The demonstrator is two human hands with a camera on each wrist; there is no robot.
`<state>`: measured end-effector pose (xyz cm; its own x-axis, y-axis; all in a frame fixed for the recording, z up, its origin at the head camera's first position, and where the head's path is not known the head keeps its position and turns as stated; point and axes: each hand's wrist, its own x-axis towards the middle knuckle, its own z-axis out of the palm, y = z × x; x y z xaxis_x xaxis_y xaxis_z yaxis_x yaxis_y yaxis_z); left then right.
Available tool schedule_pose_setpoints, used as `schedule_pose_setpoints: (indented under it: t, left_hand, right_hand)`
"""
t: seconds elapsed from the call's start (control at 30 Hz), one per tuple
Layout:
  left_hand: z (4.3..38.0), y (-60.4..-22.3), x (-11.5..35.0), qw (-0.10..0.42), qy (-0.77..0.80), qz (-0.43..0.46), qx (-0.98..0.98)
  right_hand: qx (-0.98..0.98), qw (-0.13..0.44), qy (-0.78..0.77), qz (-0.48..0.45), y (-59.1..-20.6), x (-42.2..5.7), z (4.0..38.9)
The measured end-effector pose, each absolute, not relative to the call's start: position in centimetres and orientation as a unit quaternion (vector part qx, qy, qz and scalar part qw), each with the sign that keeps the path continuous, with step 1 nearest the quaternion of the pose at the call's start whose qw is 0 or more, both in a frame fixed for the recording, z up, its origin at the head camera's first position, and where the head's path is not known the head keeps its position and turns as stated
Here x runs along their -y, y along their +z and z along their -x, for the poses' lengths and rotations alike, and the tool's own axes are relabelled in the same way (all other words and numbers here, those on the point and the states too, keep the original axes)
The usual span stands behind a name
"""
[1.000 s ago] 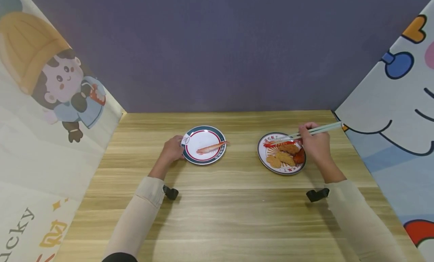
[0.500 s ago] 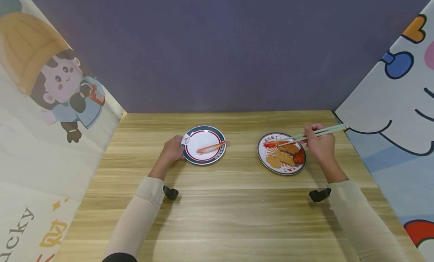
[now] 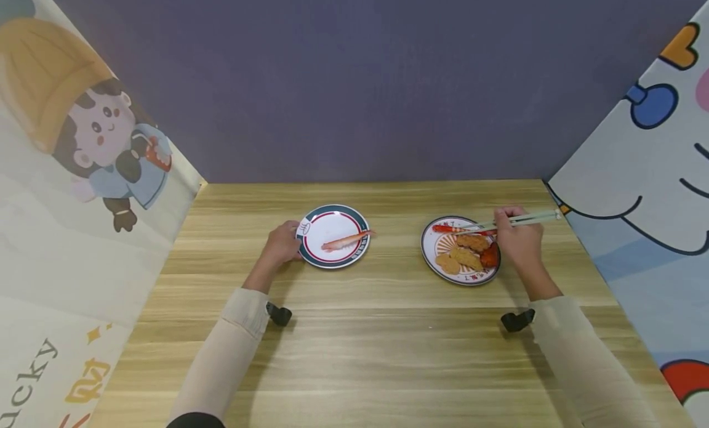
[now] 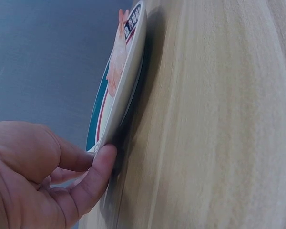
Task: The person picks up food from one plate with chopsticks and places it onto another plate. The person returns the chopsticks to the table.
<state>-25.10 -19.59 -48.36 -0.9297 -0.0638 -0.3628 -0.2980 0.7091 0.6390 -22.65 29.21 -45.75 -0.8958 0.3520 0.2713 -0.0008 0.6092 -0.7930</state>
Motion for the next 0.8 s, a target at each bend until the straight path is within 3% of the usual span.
schedule_pose_setpoints:
  t: [0.47,0.8]
  left_hand:
    - [25.0,-48.2,19.5,0.163,0.381,0.106,-0.904]
    - [25.0,-48.2,19.5,0.161,0.383,0.104,-0.904]
  right_hand:
    - [0.793,0.164,0.569,0.142,-46.6,-30.1,23.1]
    - [0.73,0.172,0.64,0.17,-46.7,-30.4,22.8]
